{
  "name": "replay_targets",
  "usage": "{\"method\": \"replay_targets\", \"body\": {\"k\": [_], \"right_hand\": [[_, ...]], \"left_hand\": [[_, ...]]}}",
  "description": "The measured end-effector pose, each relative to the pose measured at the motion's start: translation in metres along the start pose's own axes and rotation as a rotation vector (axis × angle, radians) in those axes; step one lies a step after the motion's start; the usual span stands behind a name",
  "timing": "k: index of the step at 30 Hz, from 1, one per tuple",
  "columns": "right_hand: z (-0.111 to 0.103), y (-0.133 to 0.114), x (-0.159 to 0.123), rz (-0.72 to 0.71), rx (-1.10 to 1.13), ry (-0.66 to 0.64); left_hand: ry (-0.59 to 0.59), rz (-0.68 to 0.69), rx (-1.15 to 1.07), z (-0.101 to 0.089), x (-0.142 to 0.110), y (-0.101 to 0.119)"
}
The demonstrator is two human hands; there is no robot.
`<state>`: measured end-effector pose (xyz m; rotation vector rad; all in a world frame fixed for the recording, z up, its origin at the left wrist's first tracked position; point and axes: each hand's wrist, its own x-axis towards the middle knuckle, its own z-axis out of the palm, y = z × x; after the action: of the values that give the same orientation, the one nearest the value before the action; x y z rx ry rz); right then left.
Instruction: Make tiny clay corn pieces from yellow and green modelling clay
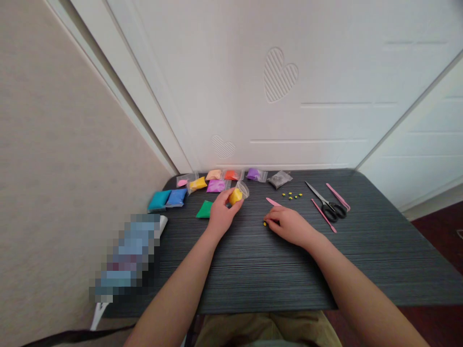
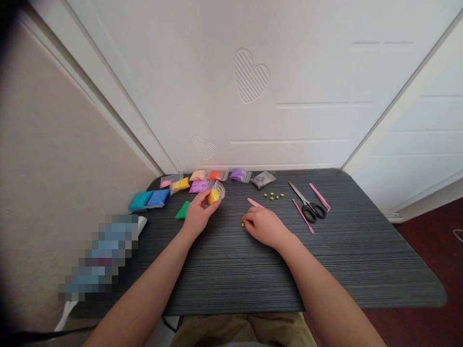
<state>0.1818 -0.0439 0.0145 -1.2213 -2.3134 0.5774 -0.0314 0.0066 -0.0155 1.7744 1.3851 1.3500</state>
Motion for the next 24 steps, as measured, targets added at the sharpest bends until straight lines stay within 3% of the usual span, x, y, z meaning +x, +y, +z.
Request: {"method": "replay_targets", "body": {"k": [7,13,19,24], "right_hand": [[0.004,0.005,0.001,-0.015,-0.039,-0.050],[0.007,-0.001,0.005,0.005,-0.049,0.053],[0.013,0.003,0.007,0.247,0.673,0.085],[0.014,0.008,0.009,0.264,0.875,0.079]], "left_hand": [[-0.002,-0.160,-0.133,-0.005,0.003,0.003],[0.007,-0.207,-0.188,-0.006,0.004,-0.003],[-0.009,-0.236,-0.246,-0.008,0.004,-0.003],[0.002,-0.243,-0.249,-0.008,0.003,0.001]]}}
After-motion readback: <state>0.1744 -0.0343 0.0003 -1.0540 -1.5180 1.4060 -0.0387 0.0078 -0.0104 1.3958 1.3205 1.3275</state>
